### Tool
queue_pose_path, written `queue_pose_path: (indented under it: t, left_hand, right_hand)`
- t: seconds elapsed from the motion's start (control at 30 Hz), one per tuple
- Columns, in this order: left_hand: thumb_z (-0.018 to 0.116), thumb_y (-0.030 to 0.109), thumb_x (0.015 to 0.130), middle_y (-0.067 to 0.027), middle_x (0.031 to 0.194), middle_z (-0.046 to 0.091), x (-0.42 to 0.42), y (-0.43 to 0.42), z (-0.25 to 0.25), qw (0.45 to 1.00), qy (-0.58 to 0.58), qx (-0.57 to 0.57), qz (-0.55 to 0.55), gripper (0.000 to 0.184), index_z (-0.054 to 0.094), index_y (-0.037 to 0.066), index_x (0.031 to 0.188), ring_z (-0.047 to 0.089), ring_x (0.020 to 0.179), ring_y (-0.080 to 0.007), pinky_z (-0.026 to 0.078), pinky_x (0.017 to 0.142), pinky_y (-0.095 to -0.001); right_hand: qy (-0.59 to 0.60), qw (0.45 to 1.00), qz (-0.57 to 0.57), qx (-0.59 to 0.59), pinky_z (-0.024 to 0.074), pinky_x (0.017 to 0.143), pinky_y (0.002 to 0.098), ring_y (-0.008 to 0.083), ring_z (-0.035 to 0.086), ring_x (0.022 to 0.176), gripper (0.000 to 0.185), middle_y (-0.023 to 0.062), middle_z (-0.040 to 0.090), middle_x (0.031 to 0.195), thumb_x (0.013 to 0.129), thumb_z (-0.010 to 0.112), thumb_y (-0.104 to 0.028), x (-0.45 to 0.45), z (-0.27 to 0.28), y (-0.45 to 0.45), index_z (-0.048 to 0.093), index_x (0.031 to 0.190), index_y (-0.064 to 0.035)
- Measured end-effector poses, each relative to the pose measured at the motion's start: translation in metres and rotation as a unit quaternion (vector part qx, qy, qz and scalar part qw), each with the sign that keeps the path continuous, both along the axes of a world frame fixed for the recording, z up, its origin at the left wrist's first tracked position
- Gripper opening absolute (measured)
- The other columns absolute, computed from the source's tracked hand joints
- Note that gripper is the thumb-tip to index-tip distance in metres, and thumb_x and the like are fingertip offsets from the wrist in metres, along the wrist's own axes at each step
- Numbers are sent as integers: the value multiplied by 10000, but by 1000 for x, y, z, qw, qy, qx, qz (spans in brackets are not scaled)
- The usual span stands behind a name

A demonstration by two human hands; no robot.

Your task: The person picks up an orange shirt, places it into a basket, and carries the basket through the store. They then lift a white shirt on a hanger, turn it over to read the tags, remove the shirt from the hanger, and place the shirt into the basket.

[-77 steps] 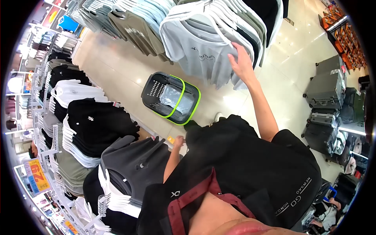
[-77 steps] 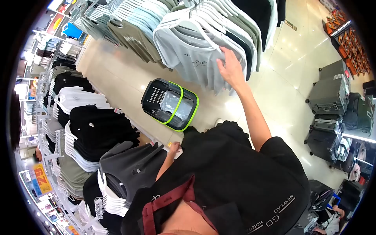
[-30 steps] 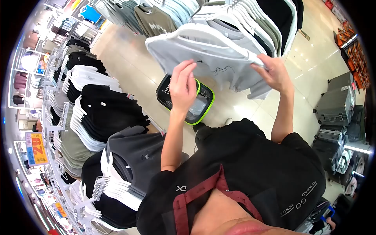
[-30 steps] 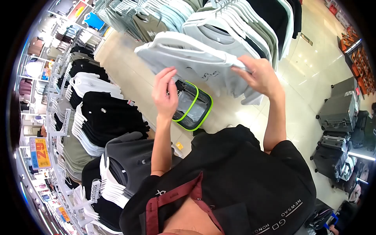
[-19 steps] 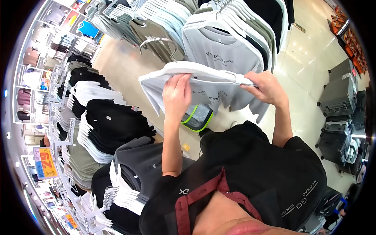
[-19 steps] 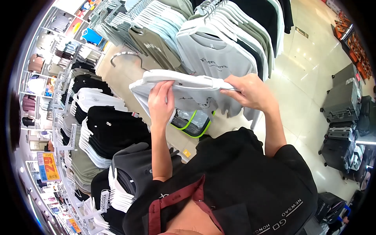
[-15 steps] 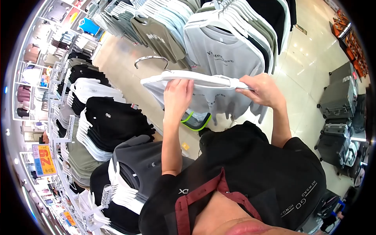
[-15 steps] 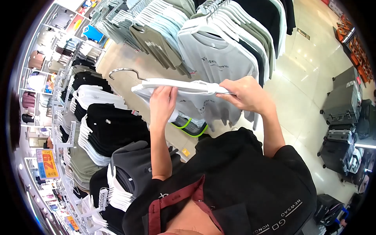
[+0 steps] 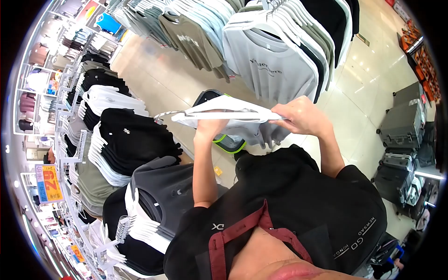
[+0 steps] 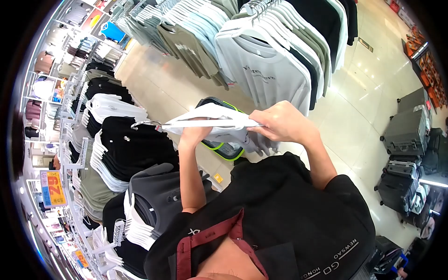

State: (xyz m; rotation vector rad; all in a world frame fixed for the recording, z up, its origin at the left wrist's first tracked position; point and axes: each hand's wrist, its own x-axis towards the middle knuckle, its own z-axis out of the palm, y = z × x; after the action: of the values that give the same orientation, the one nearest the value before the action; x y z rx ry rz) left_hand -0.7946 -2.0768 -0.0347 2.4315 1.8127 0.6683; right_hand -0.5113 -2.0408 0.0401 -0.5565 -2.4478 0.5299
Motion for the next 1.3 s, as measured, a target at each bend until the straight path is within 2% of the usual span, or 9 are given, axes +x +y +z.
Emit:
queue_pose_path:
  t: [0.1,0.13,0.23,0.5,0.73,0.83,1.1,1.23,1.3]
  left_hand:
    - [580,190,820,-112,911,669,-6,0,-1,992,-67,-24,-104,224,654,58,986,633,809,-305,503,719,-361]
    - [563,192,837,-109,986,667,-5,3,-4,986,-112,-80,-95,264,641,62,1054,630,892,-293,494,778,-357]
    - [562,191,838,-110,993,665,-6,12,-19,970,-165,-155,-91,264,640,62,1055,627,903,-292,492,785,-357]
    - [558,189,842,-114,1014,659,-27,27,-92,988,-86,-125,15,264,638,61,1059,618,933,-289,485,803,-355]
    - [554,187,845,-117,1032,655,-30,23,-116,991,-69,-111,41,264,637,61,1062,611,959,-286,480,819,-353]
    - [553,186,846,-118,1040,653,-35,18,-117,990,-71,-118,34,264,636,60,1063,608,970,-285,477,826,-352]
    - [549,184,849,-121,1060,647,-40,7,-105,981,-108,-156,-25,264,634,60,1066,599,1000,-282,471,844,-350]
    - [520,180,868,-125,1082,637,-5,-5,-29,958,-172,-229,-7,268,625,43,1072,574,1048,-271,445,880,-335]
    - [463,176,906,-124,1052,638,13,-15,6,890,-329,-301,92,265,620,16,1047,572,1016,-238,425,890,-317]
  right_hand:
    - [-38,999,1,-5,410,470,354,284,542,520,168,83,552,567,802,665,-229,5,-4,-2,588,811,-80]
    - [-39,999,2,-5,410,470,354,284,542,520,168,83,552,567,802,665,-229,6,-3,-4,588,811,-80]
    - [-39,999,5,-7,413,474,365,292,543,525,175,84,554,571,802,664,-236,9,-3,-8,580,807,-83]
    - [-44,999,-2,16,405,459,352,256,549,505,155,66,563,589,747,710,-207,8,-13,-7,628,800,-87]
    - [-71,997,20,-22,423,482,381,299,553,525,164,97,568,574,803,650,-229,13,-16,-5,583,813,-80]
    - [-55,998,13,-7,411,465,355,268,543,505,141,68,574,596,774,682,-215,12,-18,-5,645,819,-86]
    - [-30,998,17,-47,422,491,372,296,554,534,178,100,575,582,810,649,-255,8,-13,-1,637,828,-79]
    - [-26,997,19,-69,420,497,371,298,553,539,180,106,570,584,816,644,-251,10,-12,4,641,829,-72]
    - [-11,994,11,-104,416,504,370,300,554,545,181,116,561,584,823,636,-244,11,-13,9,642,849,-65]
